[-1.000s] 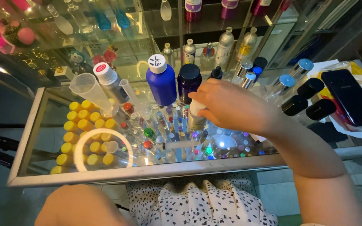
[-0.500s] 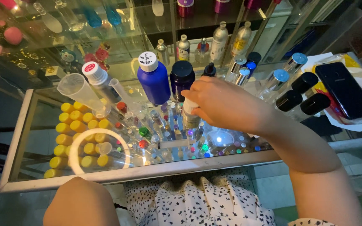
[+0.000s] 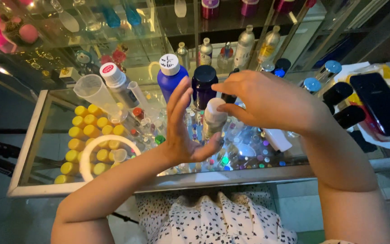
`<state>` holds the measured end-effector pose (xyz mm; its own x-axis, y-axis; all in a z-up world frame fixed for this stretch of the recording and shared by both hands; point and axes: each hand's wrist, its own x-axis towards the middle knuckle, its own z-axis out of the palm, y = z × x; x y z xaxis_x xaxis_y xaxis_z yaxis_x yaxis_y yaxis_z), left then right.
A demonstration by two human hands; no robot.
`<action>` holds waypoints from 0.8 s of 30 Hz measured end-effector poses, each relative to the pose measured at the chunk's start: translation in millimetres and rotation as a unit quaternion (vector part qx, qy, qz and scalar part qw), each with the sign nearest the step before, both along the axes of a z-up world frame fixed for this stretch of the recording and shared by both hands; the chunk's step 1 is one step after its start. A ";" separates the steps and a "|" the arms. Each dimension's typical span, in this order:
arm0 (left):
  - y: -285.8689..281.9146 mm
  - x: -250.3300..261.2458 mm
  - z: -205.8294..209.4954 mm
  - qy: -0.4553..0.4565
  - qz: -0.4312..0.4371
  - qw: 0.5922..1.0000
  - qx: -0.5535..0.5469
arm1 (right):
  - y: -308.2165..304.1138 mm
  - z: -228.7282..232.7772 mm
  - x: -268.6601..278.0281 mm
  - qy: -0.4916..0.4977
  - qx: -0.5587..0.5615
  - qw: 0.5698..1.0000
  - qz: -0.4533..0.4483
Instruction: Filling small perfume bottles with liquid using a syringe and then capping them on a glass counter.
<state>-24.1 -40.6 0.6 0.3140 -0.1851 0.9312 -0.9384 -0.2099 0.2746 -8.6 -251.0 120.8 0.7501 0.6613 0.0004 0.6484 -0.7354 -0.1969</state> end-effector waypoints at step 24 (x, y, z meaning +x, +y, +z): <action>-2.1 23.8 -17.5 0.415 -0.103 0.892 0.150 | 8.4 -22.0 18.4 -0.007 0.037 0.998 0.047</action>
